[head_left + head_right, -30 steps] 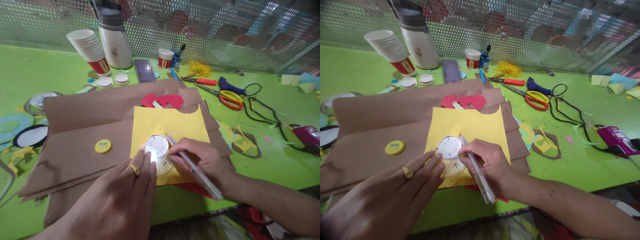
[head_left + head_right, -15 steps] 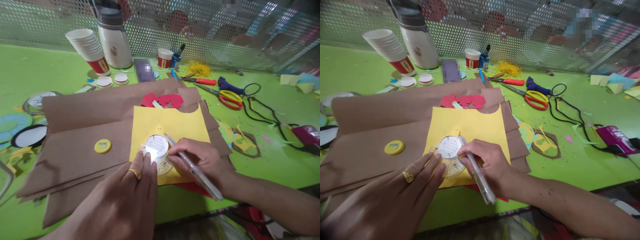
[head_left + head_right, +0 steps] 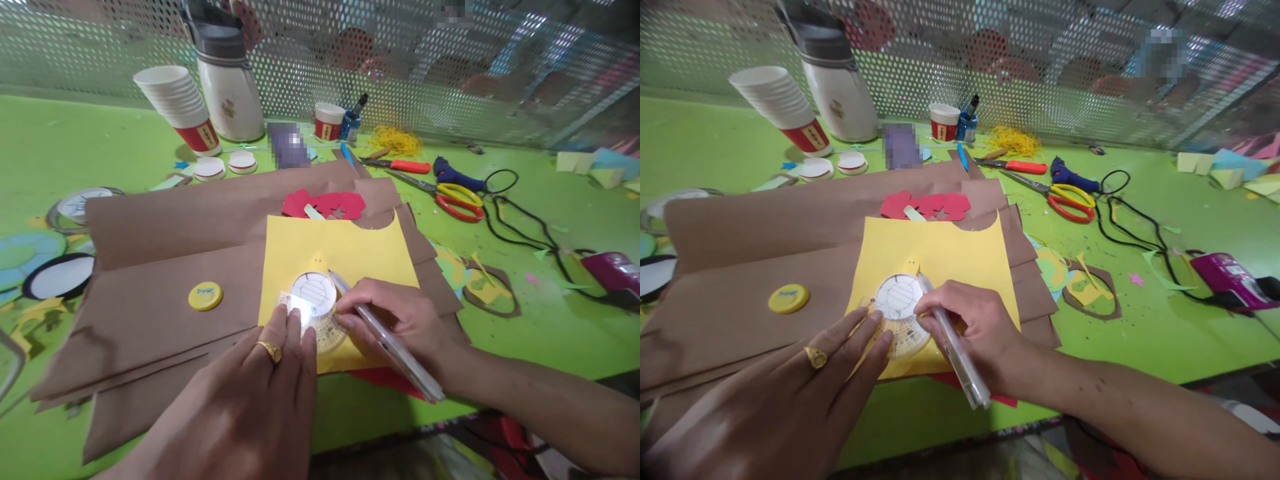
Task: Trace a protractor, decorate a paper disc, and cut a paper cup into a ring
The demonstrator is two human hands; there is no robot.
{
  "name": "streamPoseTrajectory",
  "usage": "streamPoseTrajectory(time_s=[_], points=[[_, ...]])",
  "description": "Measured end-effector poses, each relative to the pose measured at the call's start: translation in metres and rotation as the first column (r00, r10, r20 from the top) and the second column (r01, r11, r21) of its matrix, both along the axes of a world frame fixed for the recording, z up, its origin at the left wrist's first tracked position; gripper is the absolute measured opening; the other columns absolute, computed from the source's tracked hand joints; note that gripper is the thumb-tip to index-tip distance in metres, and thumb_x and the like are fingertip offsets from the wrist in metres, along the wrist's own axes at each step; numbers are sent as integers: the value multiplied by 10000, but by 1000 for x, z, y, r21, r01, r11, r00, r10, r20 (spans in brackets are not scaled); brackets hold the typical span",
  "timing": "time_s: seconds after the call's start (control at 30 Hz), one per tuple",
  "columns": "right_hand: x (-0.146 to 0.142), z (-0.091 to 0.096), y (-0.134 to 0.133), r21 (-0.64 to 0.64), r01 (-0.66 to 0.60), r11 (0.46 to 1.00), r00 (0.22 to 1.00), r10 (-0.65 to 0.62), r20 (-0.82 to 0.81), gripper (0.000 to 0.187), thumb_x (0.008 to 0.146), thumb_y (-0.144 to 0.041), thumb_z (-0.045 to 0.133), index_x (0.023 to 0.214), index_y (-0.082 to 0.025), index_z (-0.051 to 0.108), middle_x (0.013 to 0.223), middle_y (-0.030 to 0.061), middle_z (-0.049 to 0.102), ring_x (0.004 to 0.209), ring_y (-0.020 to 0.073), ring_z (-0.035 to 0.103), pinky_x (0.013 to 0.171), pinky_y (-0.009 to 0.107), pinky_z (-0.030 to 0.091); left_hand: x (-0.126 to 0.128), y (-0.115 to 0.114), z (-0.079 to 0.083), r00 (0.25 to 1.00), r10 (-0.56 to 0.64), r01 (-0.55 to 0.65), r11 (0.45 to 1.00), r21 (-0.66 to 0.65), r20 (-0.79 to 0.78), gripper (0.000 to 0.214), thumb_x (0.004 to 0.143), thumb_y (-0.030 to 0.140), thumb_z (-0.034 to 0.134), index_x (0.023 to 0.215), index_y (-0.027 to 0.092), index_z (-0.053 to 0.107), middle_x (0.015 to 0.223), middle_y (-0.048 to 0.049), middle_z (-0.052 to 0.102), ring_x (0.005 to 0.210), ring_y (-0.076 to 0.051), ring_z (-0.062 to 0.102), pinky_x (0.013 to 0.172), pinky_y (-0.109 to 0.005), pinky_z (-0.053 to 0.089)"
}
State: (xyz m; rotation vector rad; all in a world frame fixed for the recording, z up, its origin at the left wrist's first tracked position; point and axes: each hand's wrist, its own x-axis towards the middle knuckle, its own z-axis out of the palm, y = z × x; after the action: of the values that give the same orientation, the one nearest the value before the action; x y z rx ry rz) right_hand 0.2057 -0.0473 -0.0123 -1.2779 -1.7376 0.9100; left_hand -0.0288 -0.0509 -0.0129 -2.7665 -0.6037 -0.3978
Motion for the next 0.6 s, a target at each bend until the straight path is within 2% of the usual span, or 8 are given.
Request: streamPoseTrajectory(time_s=[0.17, 0.3, 0.4, 0.6], points=[[0, -1, 0, 18, 9, 1000, 1000, -9, -1, 80, 872, -126, 667, 849, -186, 715, 742, -1, 691, 658, 117, 620, 585, 207, 483, 1, -1, 1, 1000, -9, 10, 998, 58, -28, 447, 950, 227, 484, 1319, -24, 500, 1274, -265, 639, 1283, -386, 538, 1103, -503, 354], [1, -2, 1, 39, 5, 999, 1000, -5, 2, 84, 861, -107, 672, 852, -178, 715, 748, -1, 697, 668, 114, 632, 599, 200, 489, 2, -2, 3, 1000, -4, 3, 997, 80, 12, 430, 951, 226, 480, 1312, -6, 512, 1236, -254, 672, 1262, -361, 572, 1096, -471, 385], [0, -2, 1, 31, 8, 1000, 1000, -8, 5, 86, 855, -102, 676, 852, -177, 717, 749, -1, 698, 667, 113, 632, 601, 199, 492, 0, -4, 0, 1000, 26, -27, 998, 63, 14, 444, 944, 213, 476, 1340, 15, 505, 1269, -241, 668, 1295, -352, 553, 1074, -466, 420], [0, -1, 1, 51, 3, 999, 1000, -5, 28, 87, 866, -117, 665, 847, -187, 714, 743, 0, 693, 659, 119, 627, 600, 212, 493, -5, -7, -10, 999, 36, -36, 999, 17, 1, 572, 942, 293, 530, 1417, -14, 446, 1377, -288, 588, 1382, -413, 455, 1074, -517, 437]])
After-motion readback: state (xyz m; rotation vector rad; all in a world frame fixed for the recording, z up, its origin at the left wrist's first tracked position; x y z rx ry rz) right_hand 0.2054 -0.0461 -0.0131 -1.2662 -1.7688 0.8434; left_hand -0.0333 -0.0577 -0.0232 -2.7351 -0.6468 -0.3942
